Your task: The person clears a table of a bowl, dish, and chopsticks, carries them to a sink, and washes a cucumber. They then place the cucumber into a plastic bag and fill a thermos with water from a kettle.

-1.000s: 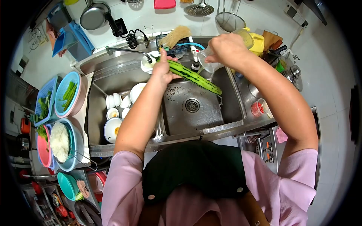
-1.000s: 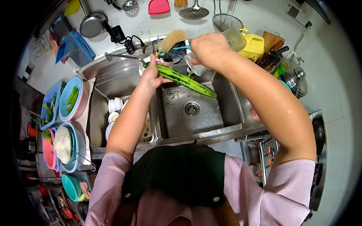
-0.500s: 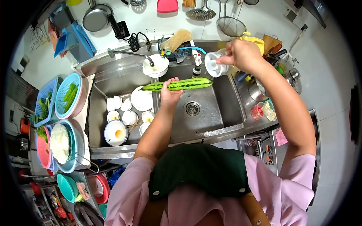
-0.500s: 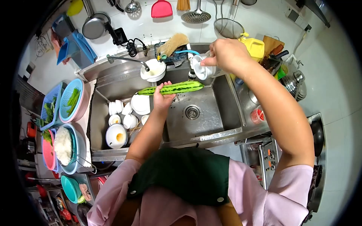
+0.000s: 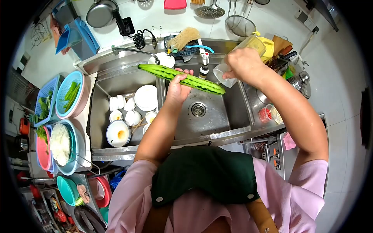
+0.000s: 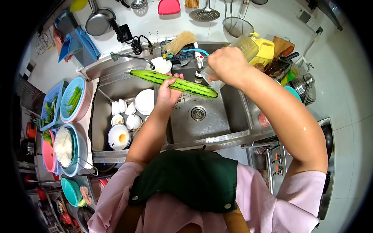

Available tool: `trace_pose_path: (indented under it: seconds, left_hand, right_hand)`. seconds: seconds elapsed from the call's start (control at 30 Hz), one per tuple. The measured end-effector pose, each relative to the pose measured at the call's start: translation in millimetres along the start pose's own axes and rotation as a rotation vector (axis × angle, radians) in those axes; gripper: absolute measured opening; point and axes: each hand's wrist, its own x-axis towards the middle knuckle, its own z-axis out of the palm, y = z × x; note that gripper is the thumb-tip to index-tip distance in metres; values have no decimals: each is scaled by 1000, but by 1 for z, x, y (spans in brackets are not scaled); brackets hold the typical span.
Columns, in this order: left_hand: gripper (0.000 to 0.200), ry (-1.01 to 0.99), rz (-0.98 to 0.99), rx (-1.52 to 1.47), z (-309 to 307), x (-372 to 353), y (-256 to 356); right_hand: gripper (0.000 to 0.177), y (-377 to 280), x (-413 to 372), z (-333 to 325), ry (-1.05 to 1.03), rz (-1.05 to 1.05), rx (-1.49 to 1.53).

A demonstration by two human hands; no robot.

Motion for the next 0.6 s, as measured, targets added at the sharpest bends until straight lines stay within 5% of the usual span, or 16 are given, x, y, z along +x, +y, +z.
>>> trace_pose_path:
  seconds: [0.37, 0.5, 0.6]
  left_hand:
    - [25, 189, -107, -38, 4, 1, -12]
    - [45, -3, -148, 16, 11, -9, -19]
    - [29, -62, -139, 127, -3, -5, -24]
  right_hand:
    - [29, -27, 31, -17, 165, -153, 14]
    - [24, -35, 48, -19, 236, -202, 10]
    - [28, -40, 56, -19, 263, -204, 18]
